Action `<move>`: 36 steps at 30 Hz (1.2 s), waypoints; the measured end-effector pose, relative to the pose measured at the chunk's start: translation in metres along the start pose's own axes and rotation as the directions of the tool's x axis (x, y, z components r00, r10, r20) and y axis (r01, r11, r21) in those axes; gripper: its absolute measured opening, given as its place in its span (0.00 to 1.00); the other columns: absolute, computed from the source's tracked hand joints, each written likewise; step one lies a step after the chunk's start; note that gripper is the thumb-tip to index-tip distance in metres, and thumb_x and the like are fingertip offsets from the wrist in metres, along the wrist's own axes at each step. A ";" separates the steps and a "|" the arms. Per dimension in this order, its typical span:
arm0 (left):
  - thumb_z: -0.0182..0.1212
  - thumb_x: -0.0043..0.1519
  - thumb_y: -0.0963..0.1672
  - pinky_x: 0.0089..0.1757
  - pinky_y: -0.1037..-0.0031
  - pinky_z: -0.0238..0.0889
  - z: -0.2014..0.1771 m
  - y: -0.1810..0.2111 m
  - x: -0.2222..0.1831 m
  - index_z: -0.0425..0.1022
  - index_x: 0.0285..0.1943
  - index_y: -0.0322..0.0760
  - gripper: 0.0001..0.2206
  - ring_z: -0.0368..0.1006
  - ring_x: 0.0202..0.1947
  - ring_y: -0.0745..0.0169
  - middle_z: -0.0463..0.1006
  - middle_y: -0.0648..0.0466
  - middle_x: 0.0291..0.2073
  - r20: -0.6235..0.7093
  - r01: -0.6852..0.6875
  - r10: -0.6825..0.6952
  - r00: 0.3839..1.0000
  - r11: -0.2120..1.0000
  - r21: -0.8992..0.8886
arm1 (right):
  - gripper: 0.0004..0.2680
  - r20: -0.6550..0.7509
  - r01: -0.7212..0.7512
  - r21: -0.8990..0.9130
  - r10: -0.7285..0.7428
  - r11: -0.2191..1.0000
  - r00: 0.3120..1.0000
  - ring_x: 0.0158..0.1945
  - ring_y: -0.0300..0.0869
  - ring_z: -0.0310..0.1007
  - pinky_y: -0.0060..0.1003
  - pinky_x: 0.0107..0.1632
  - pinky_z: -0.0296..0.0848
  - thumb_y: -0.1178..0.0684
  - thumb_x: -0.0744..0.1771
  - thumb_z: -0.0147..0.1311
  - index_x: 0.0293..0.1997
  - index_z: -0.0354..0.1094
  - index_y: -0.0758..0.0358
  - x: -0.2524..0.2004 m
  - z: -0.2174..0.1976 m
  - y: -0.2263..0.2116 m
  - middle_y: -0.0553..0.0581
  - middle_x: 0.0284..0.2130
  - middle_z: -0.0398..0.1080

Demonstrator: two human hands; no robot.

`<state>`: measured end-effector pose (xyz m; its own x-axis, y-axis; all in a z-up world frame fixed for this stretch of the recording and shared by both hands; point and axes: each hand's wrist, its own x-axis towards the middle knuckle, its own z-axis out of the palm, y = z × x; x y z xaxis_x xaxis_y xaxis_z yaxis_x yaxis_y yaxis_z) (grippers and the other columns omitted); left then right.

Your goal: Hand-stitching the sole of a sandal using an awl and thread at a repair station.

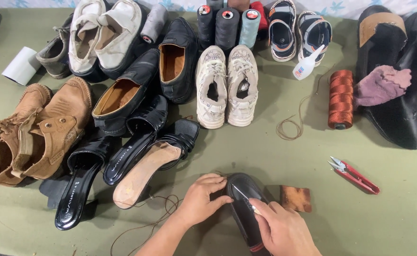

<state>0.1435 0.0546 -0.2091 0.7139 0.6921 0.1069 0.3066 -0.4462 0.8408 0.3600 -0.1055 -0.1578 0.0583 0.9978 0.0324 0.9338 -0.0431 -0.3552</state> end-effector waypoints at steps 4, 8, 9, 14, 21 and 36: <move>0.71 0.57 0.52 0.59 0.62 0.65 -0.001 0.001 0.001 0.80 0.57 0.34 0.24 0.72 0.60 0.49 0.81 0.46 0.55 -0.014 0.003 -0.004 1.000 1.000 -0.009 | 0.14 -0.002 0.009 0.008 -0.009 1.000 1.000 0.18 0.48 0.65 0.45 0.19 0.67 0.49 0.67 0.48 0.59 0.68 0.42 0.001 -0.001 0.000 0.48 0.22 0.64; 0.71 0.57 0.52 0.59 0.63 0.65 0.000 0.001 0.000 0.80 0.57 0.36 0.24 0.71 0.61 0.50 0.82 0.49 0.55 -0.011 0.025 -0.026 1.000 1.000 -0.015 | 0.14 -0.002 0.016 0.029 -0.016 0.999 1.000 0.18 0.48 0.66 0.45 0.19 0.68 0.50 0.67 0.49 0.59 0.68 0.43 0.001 -0.002 0.000 0.48 0.21 0.63; 0.71 0.57 0.52 0.59 0.63 0.65 0.001 0.001 0.000 0.80 0.57 0.36 0.24 0.71 0.61 0.50 0.82 0.49 0.55 -0.011 0.025 -0.026 1.000 1.000 -0.015 | 0.14 -0.002 0.017 0.029 -0.017 0.999 1.000 0.18 0.48 0.66 0.45 0.19 0.68 0.50 0.67 0.49 0.59 0.68 0.43 0.001 -0.001 0.001 0.48 0.21 0.63; 0.71 0.57 0.53 0.59 0.62 0.66 0.004 -0.005 -0.001 0.81 0.57 0.36 0.24 0.72 0.60 0.50 0.82 0.48 0.54 -0.028 0.024 -0.024 0.999 1.000 0.002 | 0.14 0.012 0.007 0.038 -0.007 0.999 1.000 0.21 0.49 0.68 0.48 0.21 0.70 0.50 0.67 0.48 0.60 0.68 0.43 -0.001 0.003 0.004 0.50 0.22 0.65; 0.71 0.57 0.51 0.57 0.62 0.67 0.002 -0.001 -0.001 0.81 0.56 0.35 0.23 0.74 0.59 0.49 0.83 0.47 0.53 -0.045 -0.022 0.021 0.999 1.000 -0.012 | 0.15 0.047 -0.015 0.024 0.014 1.000 0.999 0.20 0.48 0.68 0.47 0.20 0.68 0.49 0.66 0.49 0.60 0.67 0.41 0.001 0.001 0.003 0.49 0.21 0.63; 0.72 0.56 0.51 0.57 0.63 0.68 -0.002 0.003 0.001 0.82 0.55 0.35 0.23 0.74 0.58 0.50 0.83 0.48 0.52 -0.050 -0.003 0.002 0.999 1.000 -0.028 | 0.13 0.148 0.036 0.001 -0.036 0.999 0.988 0.22 0.50 0.67 0.48 0.23 0.70 0.48 0.67 0.49 0.59 0.69 0.39 0.008 -0.029 0.007 0.50 0.23 0.67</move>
<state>0.1442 0.0552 -0.2057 0.6824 0.7184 0.1349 0.2866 -0.4328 0.8547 0.3773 -0.0996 -0.1328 -0.0283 0.9952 -0.0940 0.9350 -0.0069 -0.3544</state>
